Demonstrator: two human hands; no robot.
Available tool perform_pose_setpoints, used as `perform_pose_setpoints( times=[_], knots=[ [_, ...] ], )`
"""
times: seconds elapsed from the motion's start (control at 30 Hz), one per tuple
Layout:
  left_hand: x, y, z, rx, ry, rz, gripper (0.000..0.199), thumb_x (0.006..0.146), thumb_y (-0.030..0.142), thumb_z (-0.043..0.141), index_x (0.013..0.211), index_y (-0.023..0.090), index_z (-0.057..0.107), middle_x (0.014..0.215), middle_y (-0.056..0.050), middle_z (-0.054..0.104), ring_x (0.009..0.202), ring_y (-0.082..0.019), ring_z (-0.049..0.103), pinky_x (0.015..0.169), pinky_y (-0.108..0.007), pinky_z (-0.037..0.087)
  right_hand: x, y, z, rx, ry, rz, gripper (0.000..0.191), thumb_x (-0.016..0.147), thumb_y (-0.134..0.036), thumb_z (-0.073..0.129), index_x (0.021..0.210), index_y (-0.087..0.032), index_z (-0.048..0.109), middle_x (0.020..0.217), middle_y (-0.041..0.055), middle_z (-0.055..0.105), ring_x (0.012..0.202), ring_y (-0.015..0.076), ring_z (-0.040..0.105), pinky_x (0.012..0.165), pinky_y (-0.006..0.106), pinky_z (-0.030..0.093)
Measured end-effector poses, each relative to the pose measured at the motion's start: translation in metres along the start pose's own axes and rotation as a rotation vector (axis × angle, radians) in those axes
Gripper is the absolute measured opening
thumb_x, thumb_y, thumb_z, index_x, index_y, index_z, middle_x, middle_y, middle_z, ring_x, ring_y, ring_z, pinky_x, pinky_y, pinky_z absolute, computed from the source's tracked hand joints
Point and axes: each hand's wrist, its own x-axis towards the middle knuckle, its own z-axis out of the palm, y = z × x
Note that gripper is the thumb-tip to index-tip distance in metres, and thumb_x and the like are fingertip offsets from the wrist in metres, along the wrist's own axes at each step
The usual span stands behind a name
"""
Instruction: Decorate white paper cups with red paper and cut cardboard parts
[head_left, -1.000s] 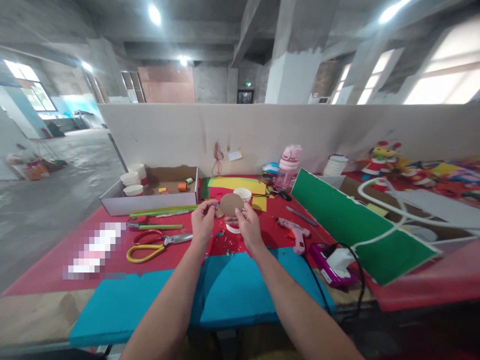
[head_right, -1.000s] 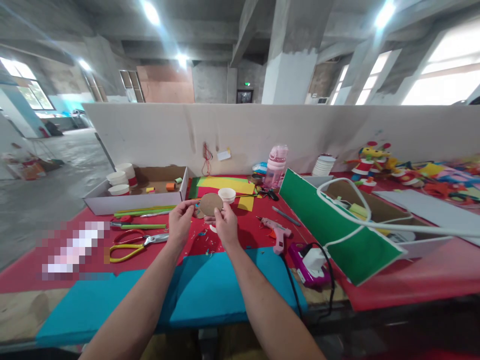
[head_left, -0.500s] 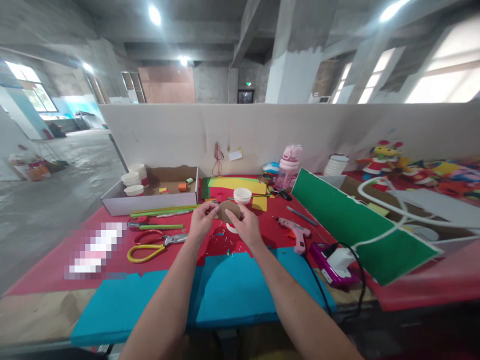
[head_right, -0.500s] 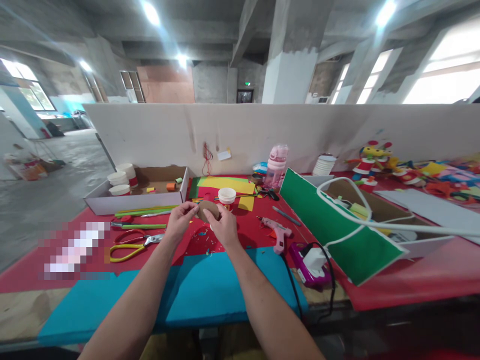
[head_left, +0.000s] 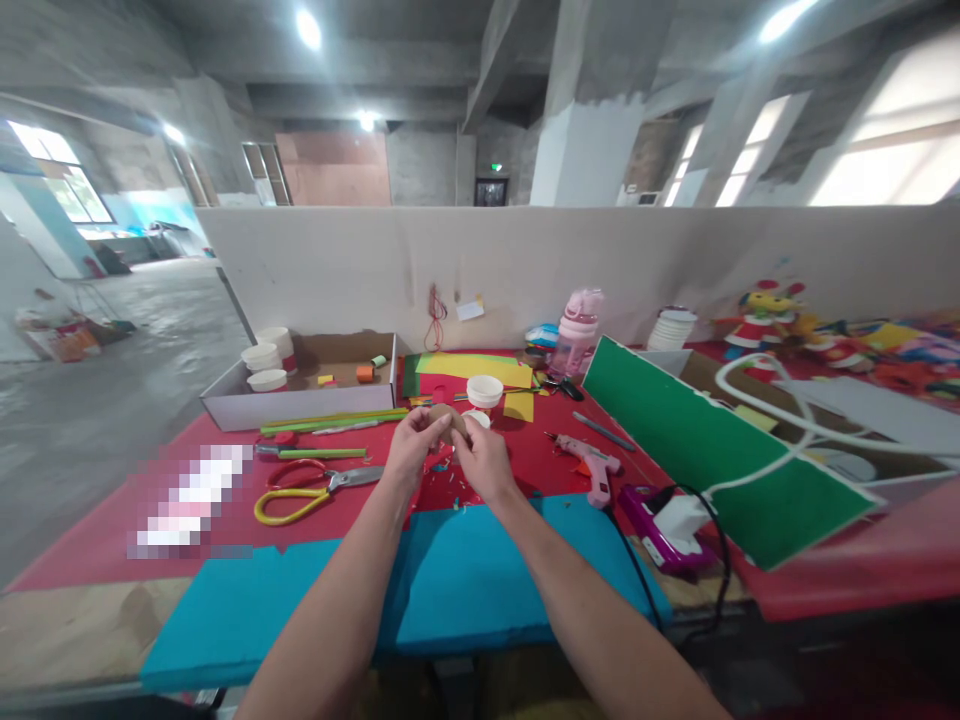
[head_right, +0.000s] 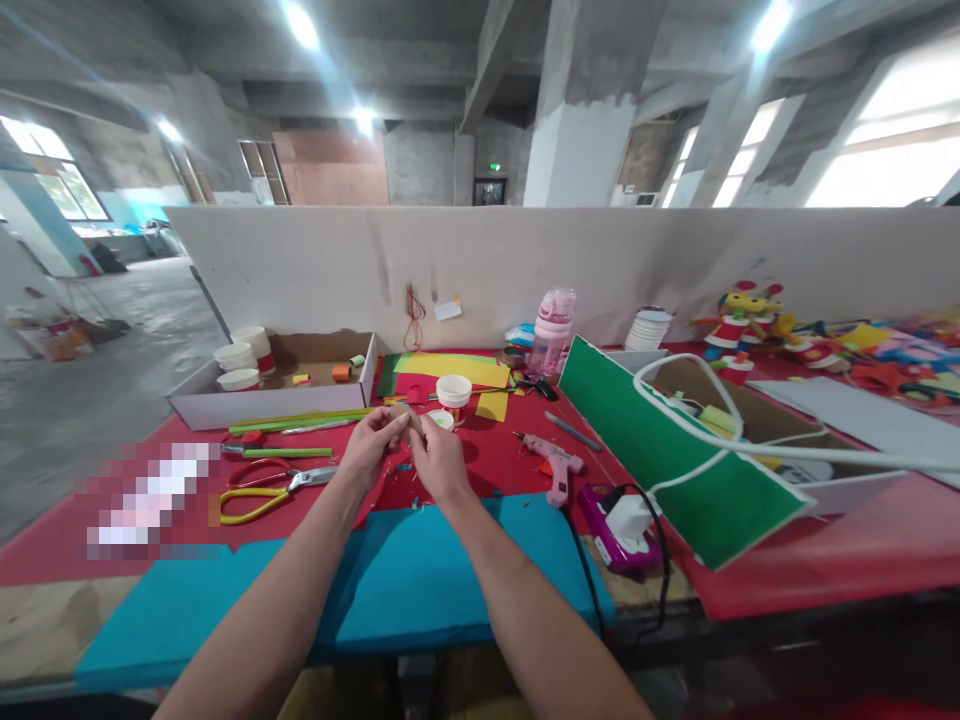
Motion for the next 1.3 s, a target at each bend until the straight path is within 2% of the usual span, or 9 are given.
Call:
perform_pose_setpoints(
  times=[0.13, 0.3, 0.47, 0.6, 0.73, 0.93, 1.1, 1.2, 1.3],
  knots=[
    [0.0, 0.0, 0.002, -0.033, 0.025, -0.015, 0.031, 0.059, 0.033, 0.076, 0.072, 0.016, 0.053, 0.048, 0.009, 0.043, 0.04, -0.003, 0.034, 0.042, -0.017, 0.027, 0.0, 0.002, 0.003, -0.033, 0.019, -0.01, 0.016, 0.09, -0.028, 0.043, 0.086, -0.019, 0.055, 0.069, 0.0029, 0.062, 0.061, 0.0153, 0.056, 0.054, 0.022, 0.035],
    [0.0, -0.002, 0.004, 0.078, 0.101, -0.031, 0.015, 0.058, 0.021, 0.063, 0.066, 0.016, 0.051, 0.052, 0.007, 0.047, 0.042, -0.004, 0.037, 0.042, -0.017, 0.03, -0.002, 0.005, 0.008, -0.173, 0.004, -0.044, 0.014, 0.09, -0.025, 0.043, 0.084, -0.019, 0.055, 0.07, 0.0048, 0.062, 0.063, 0.017, 0.056, 0.055, 0.024, 0.032],
    [0.001, -0.009, 0.002, 0.104, 0.185, 0.044, 0.012, 0.053, 0.014, 0.053, 0.064, 0.016, 0.053, 0.054, 0.005, 0.051, 0.045, -0.006, 0.04, 0.042, -0.017, 0.03, -0.005, 0.0, 0.011, -0.201, -0.038, -0.089, 0.014, 0.091, -0.025, 0.043, 0.084, -0.02, 0.054, 0.073, 0.0047, 0.063, 0.064, 0.0168, 0.056, 0.056, 0.024, 0.032],
    [0.002, -0.006, -0.002, 0.031, 0.091, 0.005, 0.013, 0.056, 0.017, 0.059, 0.068, 0.016, 0.056, 0.05, 0.007, 0.046, 0.042, -0.004, 0.036, 0.042, -0.018, 0.027, -0.003, 0.0, 0.008, -0.17, 0.017, -0.034, 0.016, 0.092, -0.028, 0.043, 0.082, -0.02, 0.053, 0.068, 0.0033, 0.061, 0.06, 0.0159, 0.054, 0.054, 0.023, 0.031],
    [0.001, -0.001, -0.002, -0.023, -0.011, -0.039, 0.025, 0.058, 0.027, 0.072, 0.075, 0.016, 0.057, 0.052, 0.006, 0.048, 0.043, -0.004, 0.038, 0.045, -0.018, 0.028, -0.001, 0.005, 0.005, -0.132, 0.044, -0.009, 0.016, 0.091, -0.028, 0.042, 0.084, -0.02, 0.054, 0.066, 0.0026, 0.061, 0.059, 0.0158, 0.055, 0.052, 0.023, 0.031],
    [0.001, -0.001, 0.001, 0.0, 0.021, -0.017, 0.024, 0.061, 0.03, 0.072, 0.068, 0.016, 0.054, 0.046, 0.007, 0.044, 0.041, -0.004, 0.036, 0.044, -0.018, 0.027, -0.001, 0.006, 0.006, -0.131, 0.033, -0.011, 0.017, 0.091, -0.028, 0.042, 0.083, -0.019, 0.053, 0.067, 0.0035, 0.061, 0.06, 0.0164, 0.056, 0.053, 0.023, 0.032],
    [0.001, -0.01, 0.006, 0.113, 0.162, 0.031, 0.009, 0.057, 0.016, 0.058, 0.064, 0.016, 0.053, 0.052, 0.007, 0.048, 0.044, -0.005, 0.039, 0.044, -0.018, 0.029, -0.004, 0.0, 0.01, -0.201, 0.013, -0.021, 0.014, 0.091, -0.025, 0.043, 0.084, -0.019, 0.054, 0.069, 0.0052, 0.062, 0.062, 0.0181, 0.056, 0.054, 0.025, 0.031],
    [0.001, -0.011, 0.005, 0.13, 0.237, 0.106, 0.012, 0.053, 0.011, 0.051, 0.063, 0.016, 0.053, 0.056, 0.005, 0.052, 0.049, -0.007, 0.045, 0.048, -0.018, 0.035, -0.005, -0.004, 0.012, -0.19, -0.002, -0.045, 0.015, 0.091, -0.027, 0.042, 0.085, -0.02, 0.054, 0.071, 0.0054, 0.062, 0.064, 0.0183, 0.057, 0.055, 0.025, 0.033],
    [0.0, -0.005, -0.001, 0.063, 0.13, 0.075, 0.014, 0.054, 0.011, 0.05, 0.066, 0.017, 0.053, 0.052, 0.006, 0.047, 0.042, -0.006, 0.038, 0.043, -0.019, 0.029, -0.003, -0.002, 0.008, -0.102, 0.017, -0.004, 0.018, 0.092, -0.03, 0.041, 0.085, -0.02, 0.054, 0.07, 0.0045, 0.062, 0.063, 0.018, 0.057, 0.054, 0.025, 0.035]
  ],
)
